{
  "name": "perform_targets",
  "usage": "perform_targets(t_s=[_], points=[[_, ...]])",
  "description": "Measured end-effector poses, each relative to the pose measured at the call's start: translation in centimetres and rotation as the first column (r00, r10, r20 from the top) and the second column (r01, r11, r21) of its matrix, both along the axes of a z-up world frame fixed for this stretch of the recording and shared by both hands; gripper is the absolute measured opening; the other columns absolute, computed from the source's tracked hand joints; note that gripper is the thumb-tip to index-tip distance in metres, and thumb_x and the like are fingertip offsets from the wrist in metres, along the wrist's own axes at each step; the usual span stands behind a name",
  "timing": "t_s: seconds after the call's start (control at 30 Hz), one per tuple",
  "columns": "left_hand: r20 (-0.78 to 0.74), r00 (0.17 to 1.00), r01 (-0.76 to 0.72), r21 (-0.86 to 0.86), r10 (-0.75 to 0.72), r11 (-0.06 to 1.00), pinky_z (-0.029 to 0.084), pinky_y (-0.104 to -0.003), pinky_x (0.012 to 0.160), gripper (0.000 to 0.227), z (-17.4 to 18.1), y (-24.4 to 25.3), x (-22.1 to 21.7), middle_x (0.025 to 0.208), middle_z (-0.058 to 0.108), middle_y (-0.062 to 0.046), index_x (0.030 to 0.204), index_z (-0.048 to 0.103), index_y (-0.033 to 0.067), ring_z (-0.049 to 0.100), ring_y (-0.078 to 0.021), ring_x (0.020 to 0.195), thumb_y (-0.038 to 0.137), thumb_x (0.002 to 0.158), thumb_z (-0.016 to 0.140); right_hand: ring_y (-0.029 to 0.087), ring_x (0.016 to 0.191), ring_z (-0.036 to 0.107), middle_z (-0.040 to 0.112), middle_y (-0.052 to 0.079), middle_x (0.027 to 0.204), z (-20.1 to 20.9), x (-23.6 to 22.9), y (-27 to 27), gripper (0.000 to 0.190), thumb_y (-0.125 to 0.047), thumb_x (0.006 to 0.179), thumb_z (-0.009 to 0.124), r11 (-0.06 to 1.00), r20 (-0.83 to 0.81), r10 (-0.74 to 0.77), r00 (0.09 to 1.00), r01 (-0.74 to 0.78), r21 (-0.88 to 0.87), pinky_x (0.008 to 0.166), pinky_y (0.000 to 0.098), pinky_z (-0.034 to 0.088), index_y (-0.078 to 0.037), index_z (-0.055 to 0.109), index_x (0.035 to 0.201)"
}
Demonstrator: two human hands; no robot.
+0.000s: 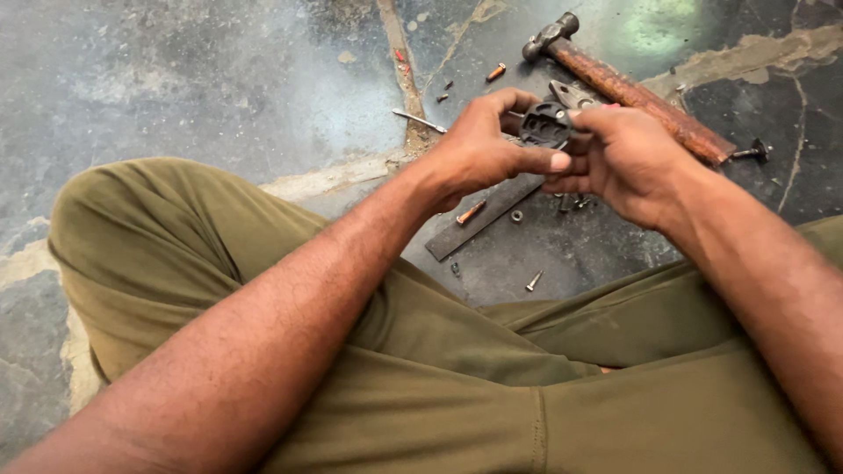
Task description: The person sits on the floor and assembles a small mechanical component using a metal file, hammer, pliers, and screwdriver. They file a metal piece, insert a pin into a black plastic housing, and use pliers to adjust the assembly.
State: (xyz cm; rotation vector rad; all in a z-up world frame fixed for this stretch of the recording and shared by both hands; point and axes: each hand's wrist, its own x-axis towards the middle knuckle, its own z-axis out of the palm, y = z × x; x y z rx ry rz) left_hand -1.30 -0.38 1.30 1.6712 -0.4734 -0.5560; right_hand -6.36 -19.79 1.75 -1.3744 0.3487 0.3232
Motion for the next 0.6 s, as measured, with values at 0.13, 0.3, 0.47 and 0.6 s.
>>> perform_targets(t_s=[0.13, 0.3, 0.47, 0.6], points=[[0.085, 0.995, -0.050, 0.094, 0.042, 0.994, 0.060, -0.033, 0.084, 0.067, -0.4, 0.4, 0.3, 0.103, 0.080, -0.013, 0.126, 0.067, 0.0011, 0.076, -0.0189, 0.093, 0.021, 0.067, 0.092, 0.021, 0.073, 0.070, 0.070, 0.009, 0.088, -0.6, 0.1, 0.3, 0.025, -0.026, 0.105, 0.048, 0.997, -0.045, 0.030, 0.999, -0.033, -0.067, 0.071, 0.0385, 0.062, -0.004, 0.060, 0.105], [0.303, 0.943, -0.192, 0.159, 0.137, 0.969, 0.059, -0.031, 0.082, 0.065, -0.4, 0.8, 0.8, 0.096, 0.079, -0.007, 0.119, 0.070, 0.0038, 0.076, -0.0149, 0.087, 0.026, 0.063, 0.094, 0.017, 0.072, 0.068, 0.073, 0.009, 0.092, -0.9, 0.2, 0.1, 0.025, -0.023, 0.105, 0.053, 0.935, 0.076, 0.000, 0.997, 0.027, -0.353, 0.065, 0.0320, 0.058, -0.002, 0.062, 0.116], [0.324, 0.892, -0.347, 0.041, 0.316, 0.937, 0.061, -0.032, 0.079, 0.063, 0.2, 1.4, 1.9, 0.098, 0.076, -0.007, 0.116, 0.070, 0.0047, 0.075, -0.0162, 0.088, 0.028, 0.062, 0.093, 0.017, 0.074, 0.068, 0.072, 0.010, 0.092, -1.2, -0.3, 0.1, 0.028, -0.019, 0.102, 0.062, 0.859, 0.205, 0.003, 0.979, 0.102, -0.502, 0.064, 0.0304, 0.057, 0.001, 0.061, 0.121], [0.232, 0.765, -0.620, 0.016, 0.600, 0.784, 0.061, -0.032, 0.081, 0.059, 0.9, 3.0, 3.9, 0.099, 0.080, -0.008, 0.112, 0.073, 0.0043, 0.077, -0.0167, 0.088, 0.029, 0.061, 0.092, 0.023, 0.082, 0.072, 0.075, 0.015, 0.098, -1.0, -0.8, 0.6, 0.028, -0.017, 0.096, 0.068, 0.597, 0.273, 0.192, 0.943, 0.108, -0.795, 0.074, 0.0369, 0.059, 0.000, 0.070, 0.118]])
